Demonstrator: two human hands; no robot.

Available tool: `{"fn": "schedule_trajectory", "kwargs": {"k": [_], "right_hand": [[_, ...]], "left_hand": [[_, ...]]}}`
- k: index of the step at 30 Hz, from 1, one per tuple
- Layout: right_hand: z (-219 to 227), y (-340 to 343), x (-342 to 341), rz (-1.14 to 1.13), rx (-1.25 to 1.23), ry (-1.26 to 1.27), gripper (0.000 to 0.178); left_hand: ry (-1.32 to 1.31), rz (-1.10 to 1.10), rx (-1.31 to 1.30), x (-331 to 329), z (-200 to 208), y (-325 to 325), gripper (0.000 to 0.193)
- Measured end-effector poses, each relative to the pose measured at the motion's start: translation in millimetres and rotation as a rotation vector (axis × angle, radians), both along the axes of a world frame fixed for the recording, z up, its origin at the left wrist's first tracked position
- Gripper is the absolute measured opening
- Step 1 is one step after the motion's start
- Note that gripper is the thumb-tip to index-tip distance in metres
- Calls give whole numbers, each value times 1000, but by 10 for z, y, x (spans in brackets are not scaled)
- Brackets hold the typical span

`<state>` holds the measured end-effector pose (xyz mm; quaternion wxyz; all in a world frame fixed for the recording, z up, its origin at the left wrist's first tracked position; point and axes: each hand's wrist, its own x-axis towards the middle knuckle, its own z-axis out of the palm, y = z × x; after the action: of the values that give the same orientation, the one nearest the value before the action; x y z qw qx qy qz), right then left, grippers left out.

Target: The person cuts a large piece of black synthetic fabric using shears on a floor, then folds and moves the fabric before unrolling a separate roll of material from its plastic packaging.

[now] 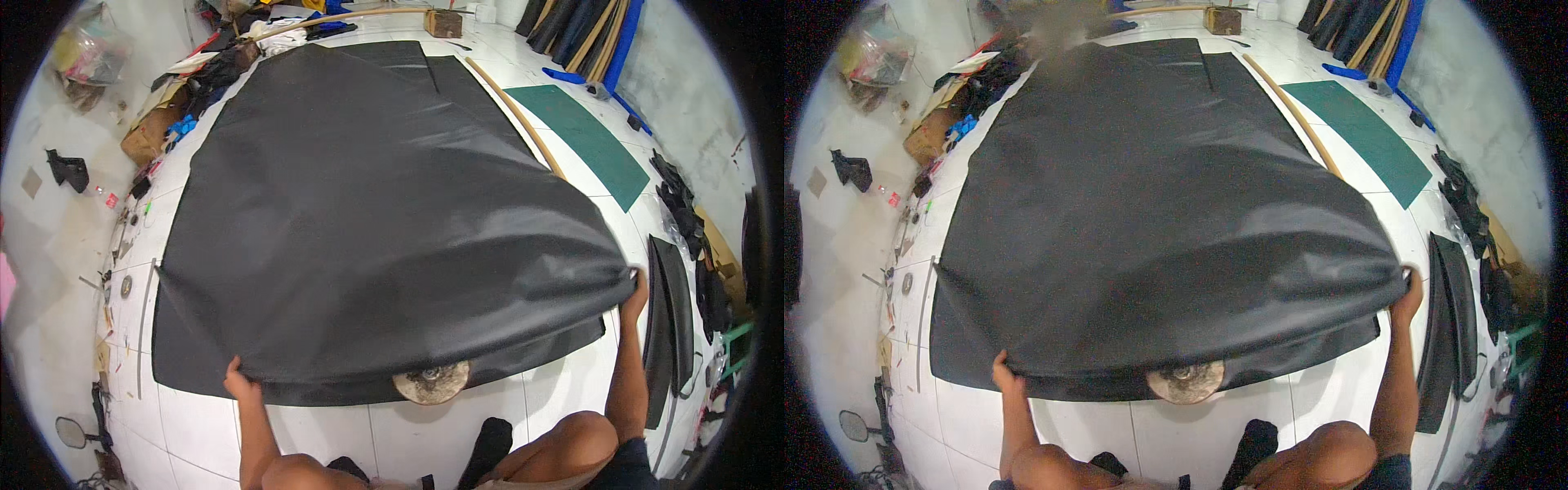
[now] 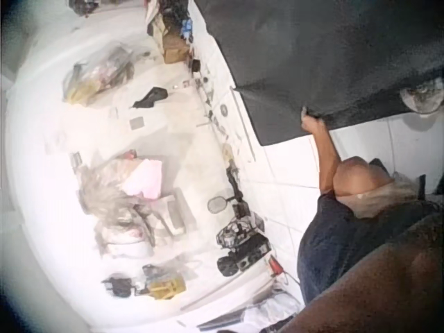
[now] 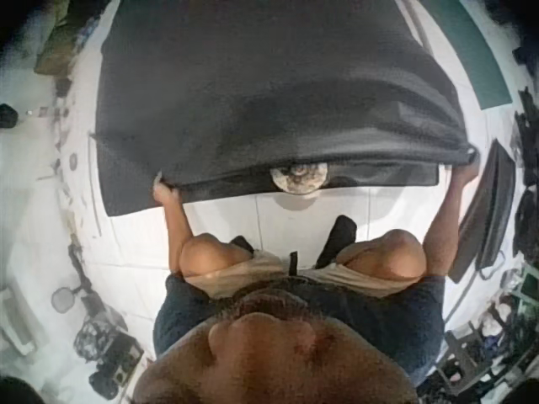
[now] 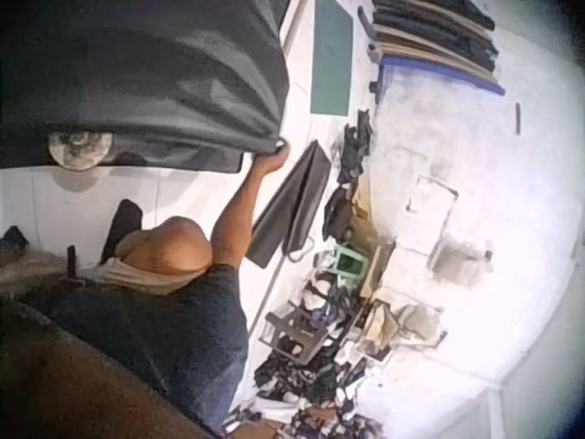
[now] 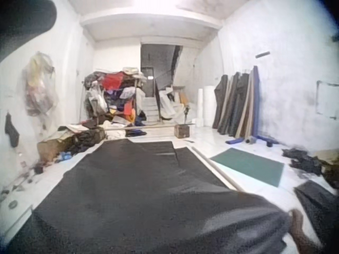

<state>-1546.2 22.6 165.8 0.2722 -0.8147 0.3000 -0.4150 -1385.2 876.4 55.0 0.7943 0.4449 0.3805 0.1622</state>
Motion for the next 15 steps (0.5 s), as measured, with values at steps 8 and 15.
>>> {"fn": "schedule_trajectory", "kwargs": {"k": [8,15], "right_hand": [[-1024,809,-299,165,-125,811,40],[-498,55,1396,-7,-234,613,25]], "left_hand": [[271,207,412,-28,-107,659,48],[230,-176,105,298,-95,285,52]]}}
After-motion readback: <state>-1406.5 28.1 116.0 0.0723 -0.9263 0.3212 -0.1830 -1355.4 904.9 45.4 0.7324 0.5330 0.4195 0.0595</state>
